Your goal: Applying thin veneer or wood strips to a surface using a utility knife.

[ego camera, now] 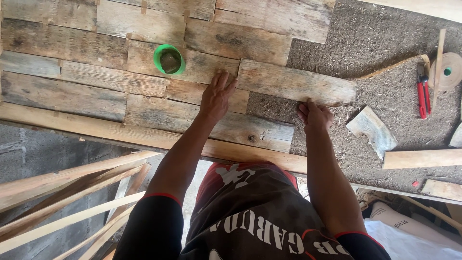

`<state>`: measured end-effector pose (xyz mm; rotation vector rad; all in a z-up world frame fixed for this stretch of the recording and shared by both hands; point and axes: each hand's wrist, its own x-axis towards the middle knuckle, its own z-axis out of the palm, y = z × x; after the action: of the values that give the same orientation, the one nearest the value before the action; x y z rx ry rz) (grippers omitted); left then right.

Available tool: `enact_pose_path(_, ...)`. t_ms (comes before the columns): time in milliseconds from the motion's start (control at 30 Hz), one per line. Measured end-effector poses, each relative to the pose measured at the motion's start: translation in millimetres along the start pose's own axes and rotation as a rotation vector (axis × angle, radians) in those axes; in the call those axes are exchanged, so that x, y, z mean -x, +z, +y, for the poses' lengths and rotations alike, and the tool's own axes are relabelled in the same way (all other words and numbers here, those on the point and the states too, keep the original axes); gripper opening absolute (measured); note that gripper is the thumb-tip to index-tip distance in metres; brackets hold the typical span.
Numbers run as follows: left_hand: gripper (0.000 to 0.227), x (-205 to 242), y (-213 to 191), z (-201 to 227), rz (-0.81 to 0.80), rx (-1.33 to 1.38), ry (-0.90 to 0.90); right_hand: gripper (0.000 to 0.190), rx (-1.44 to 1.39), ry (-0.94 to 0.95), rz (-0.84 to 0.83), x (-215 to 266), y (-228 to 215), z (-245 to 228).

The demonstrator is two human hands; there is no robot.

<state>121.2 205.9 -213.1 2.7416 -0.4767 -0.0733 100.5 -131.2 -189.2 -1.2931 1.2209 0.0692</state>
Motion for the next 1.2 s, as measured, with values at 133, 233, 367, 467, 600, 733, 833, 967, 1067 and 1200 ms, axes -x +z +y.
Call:
enact_pose_path(133, 0.071, -1, 0, -1, -0.005, -0.002, 0.016, 0.016, 0.003, -0.019, 0.009, 1, 1, -1)
enact_pose_path(233, 0.074, -2, 0, -1, -0.059, -0.024, 0.001, 0.018, 0.03, -0.014, 0.019, 2, 1, -2)
enact_pose_path(367, 0.075, -1, -2, 0, -0.055, -0.03, -0.005, 0.02, 0.049, -0.02, 0.018, 5, 0, -4)
enact_pose_path(467, 0.077, -3, -5, 2, -0.076, -0.043, -0.005, 0.021, 0.059, -0.024, -0.002, 5, -2, -7)
enact_pose_path(600, 0.075, -2, -6, 2, -0.067, -0.027, 0.004, 0.022, 0.073, -0.006, -0.024, 3, -4, -8)
enact_pose_path(733, 0.074, -2, -8, 3, -0.047, -0.027, 0.016, 0.023, 0.032, -0.035, -0.078, -8, -9, -2)
enact_pose_path(833, 0.073, -2, -8, 3, -0.069, -0.006, 0.02, 0.023, 0.059, -0.034, -0.138, -15, -17, 4)
enact_pose_path(967, 0.071, -3, -9, 4, -0.049, -0.027, 0.035, 0.027, 0.221, -0.04, -0.121, -1, -27, -10)
enact_pose_path(1067, 0.071, -4, -8, 4, -0.067, -0.028, 0.025, 0.027, 0.522, -0.22, -0.051, -19, -47, -21)
enact_pose_path(1200, 0.072, -3, -8, 5, -0.073, -0.055, 0.018, 0.016, 0.979, -0.898, 0.149, -100, -87, -15)
